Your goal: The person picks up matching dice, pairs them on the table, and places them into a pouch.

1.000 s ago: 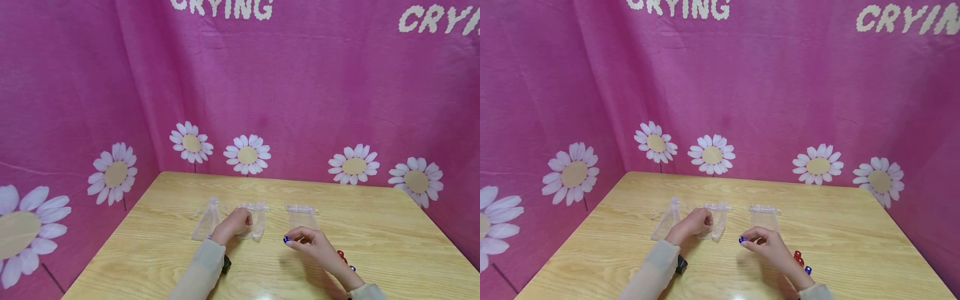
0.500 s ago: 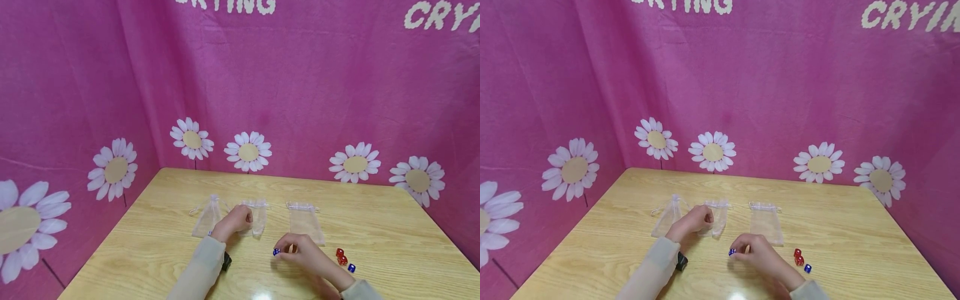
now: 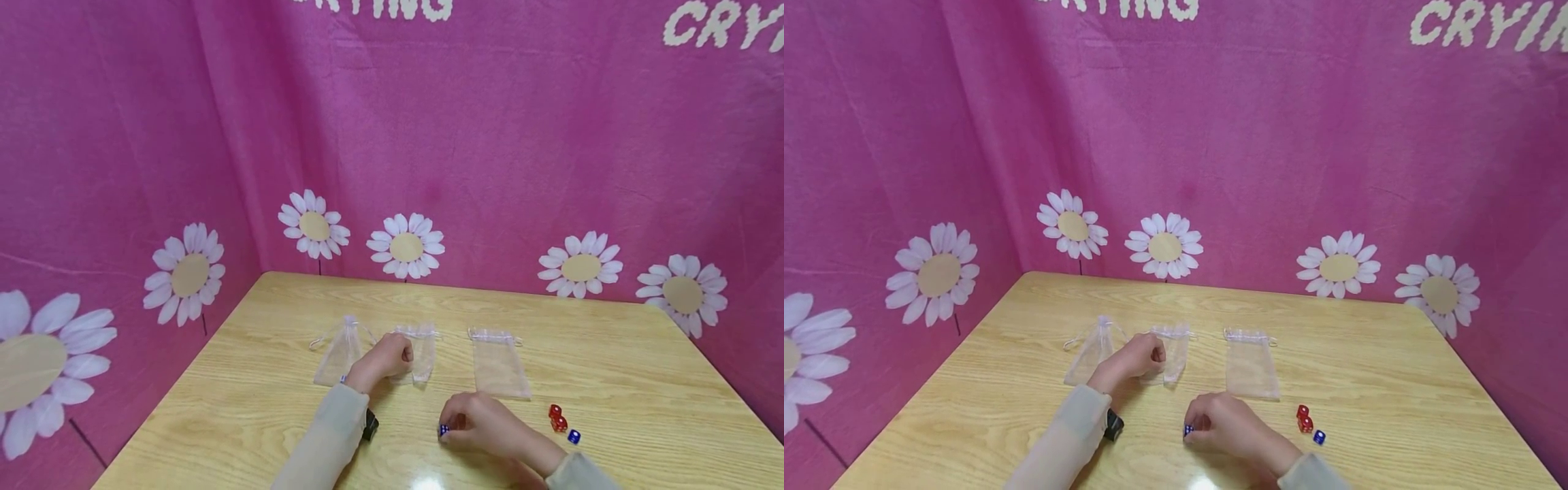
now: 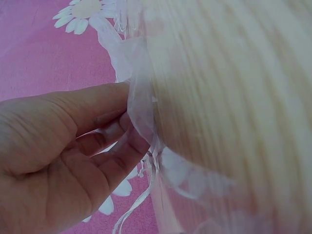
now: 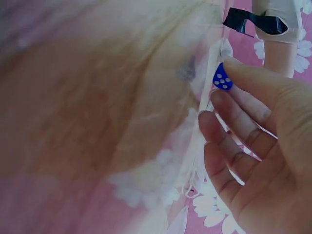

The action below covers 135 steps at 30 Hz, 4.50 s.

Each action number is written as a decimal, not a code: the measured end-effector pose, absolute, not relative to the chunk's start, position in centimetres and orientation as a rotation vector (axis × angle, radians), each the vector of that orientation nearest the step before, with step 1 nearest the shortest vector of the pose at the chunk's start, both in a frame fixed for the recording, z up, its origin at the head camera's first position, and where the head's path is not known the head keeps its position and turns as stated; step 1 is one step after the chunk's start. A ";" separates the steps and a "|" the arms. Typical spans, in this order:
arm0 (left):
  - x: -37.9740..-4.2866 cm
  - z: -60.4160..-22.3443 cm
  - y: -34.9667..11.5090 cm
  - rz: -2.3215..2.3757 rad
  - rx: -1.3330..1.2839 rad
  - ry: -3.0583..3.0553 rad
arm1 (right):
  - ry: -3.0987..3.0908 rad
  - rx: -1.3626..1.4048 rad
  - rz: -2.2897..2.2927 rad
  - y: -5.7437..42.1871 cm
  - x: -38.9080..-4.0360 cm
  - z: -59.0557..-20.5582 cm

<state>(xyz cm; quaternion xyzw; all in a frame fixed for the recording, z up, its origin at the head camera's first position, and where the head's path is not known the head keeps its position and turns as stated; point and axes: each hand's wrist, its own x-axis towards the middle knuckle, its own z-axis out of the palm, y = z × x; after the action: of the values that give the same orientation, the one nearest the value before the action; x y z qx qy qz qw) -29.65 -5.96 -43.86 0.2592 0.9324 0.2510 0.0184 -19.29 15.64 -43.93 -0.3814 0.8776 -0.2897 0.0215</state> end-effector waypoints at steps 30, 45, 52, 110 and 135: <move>-29.3 -43.5 -6.0 0.835 0.755 2.838 | 2.686 -0.873 -1.358 22.5 -17.8 -44.6; -29.5 -43.7 -6.1 0.830 0.779 2.844 | 3.060 -0.339 -1.201 31.2 -15.6 -44.2; -29.6 -43.9 -5.9 0.821 0.760 2.844 | 3.088 -0.375 -1.095 32.5 -15.7 -44.7; -29.8 -43.8 -6.3 0.824 0.709 2.838 | 2.891 -0.379 -1.442 26.5 -15.8 -43.9; -29.8 -43.7 -5.9 0.825 0.661 2.823 | 2.701 -0.948 -1.243 18.9 -18.0 -44.9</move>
<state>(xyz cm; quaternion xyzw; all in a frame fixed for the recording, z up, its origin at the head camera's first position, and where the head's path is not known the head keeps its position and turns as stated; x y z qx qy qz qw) -29.75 -5.94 -43.72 0.2189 0.9346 0.2731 0.0637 -17.99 18.85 -44.94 -0.3036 0.8655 -0.3983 0.0102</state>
